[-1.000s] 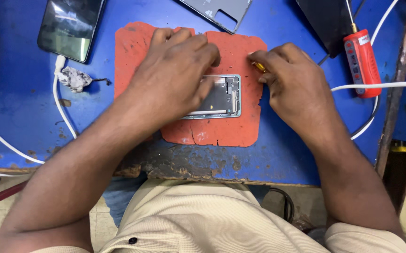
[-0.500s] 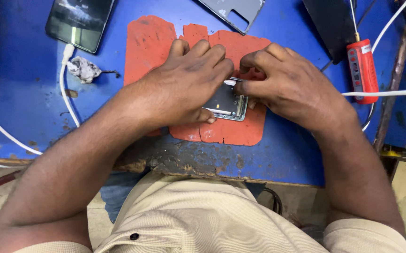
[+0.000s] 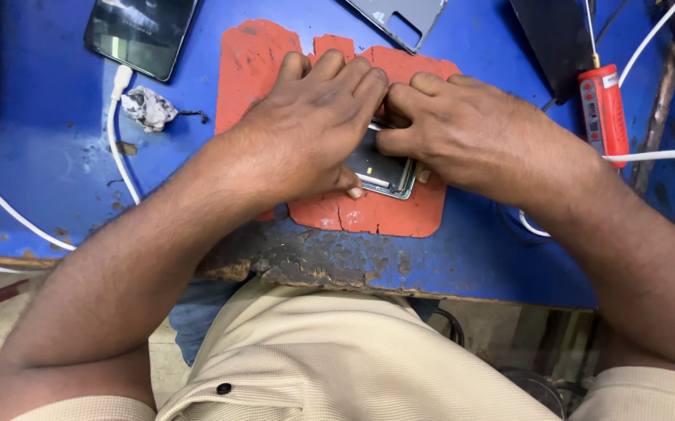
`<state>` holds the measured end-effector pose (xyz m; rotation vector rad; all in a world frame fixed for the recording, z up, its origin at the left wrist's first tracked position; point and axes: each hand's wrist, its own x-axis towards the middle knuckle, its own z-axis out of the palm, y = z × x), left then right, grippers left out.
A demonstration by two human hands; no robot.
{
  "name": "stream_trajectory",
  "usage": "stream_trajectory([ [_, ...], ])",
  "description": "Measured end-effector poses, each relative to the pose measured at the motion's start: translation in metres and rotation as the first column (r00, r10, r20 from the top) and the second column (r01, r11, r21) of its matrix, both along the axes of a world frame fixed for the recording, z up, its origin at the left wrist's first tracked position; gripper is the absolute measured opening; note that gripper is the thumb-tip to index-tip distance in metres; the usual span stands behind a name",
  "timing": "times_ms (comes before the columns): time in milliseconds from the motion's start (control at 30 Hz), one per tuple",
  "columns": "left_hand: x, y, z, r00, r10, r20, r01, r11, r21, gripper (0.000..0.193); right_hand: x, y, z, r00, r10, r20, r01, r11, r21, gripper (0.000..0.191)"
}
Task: The person disassembles a smartphone by removing screws and detaching internal components. They use a screwdriver to loosen screws and a small tool to pry open parts, then remove the camera module and other internal pieces.
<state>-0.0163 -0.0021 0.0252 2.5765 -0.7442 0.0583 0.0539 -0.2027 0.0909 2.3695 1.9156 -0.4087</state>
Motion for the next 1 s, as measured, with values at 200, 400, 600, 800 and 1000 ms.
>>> stream_trajectory([
  [200, -0.001, 0.0, -0.003, 1.0, -0.005, 0.011, 0.005, 1.0, 0.007, 0.1, -0.001, -0.005, 0.001, 0.997, -0.034, -0.066, 0.035, 0.999, 0.024, 0.019],
  [400, 0.0, -0.001, -0.005, 1.0, -0.005, 0.017, 0.005, 1.0, 0.018, 0.104, 0.001, -0.03, -0.004, 0.968, -0.168, -0.187, 0.178, 0.983, 0.041, 0.013],
  [600, -0.001, -0.001, -0.005, 0.999, -0.009, 0.038, 0.008, 1.0, 0.008, 0.103, 0.0, -0.053, -0.01, 0.898, -0.306, -0.315, 0.385, 0.894, 0.229, 0.018],
  [800, -0.001, -0.003, -0.002, 1.0, -0.024, 0.016, 0.024, 1.0, 0.012, 0.099, -0.014, -0.051, -0.022, 0.978, -0.111, -0.178, 0.182, 0.869, 0.459, 0.036],
  [1000, 0.0, -0.002, -0.002, 1.0, -0.019, 0.024, 0.019, 1.0, 0.004, 0.1, -0.015, -0.058, -0.038, 0.986, -0.103, -0.129, 0.156, 0.842, 0.516, 0.021],
])
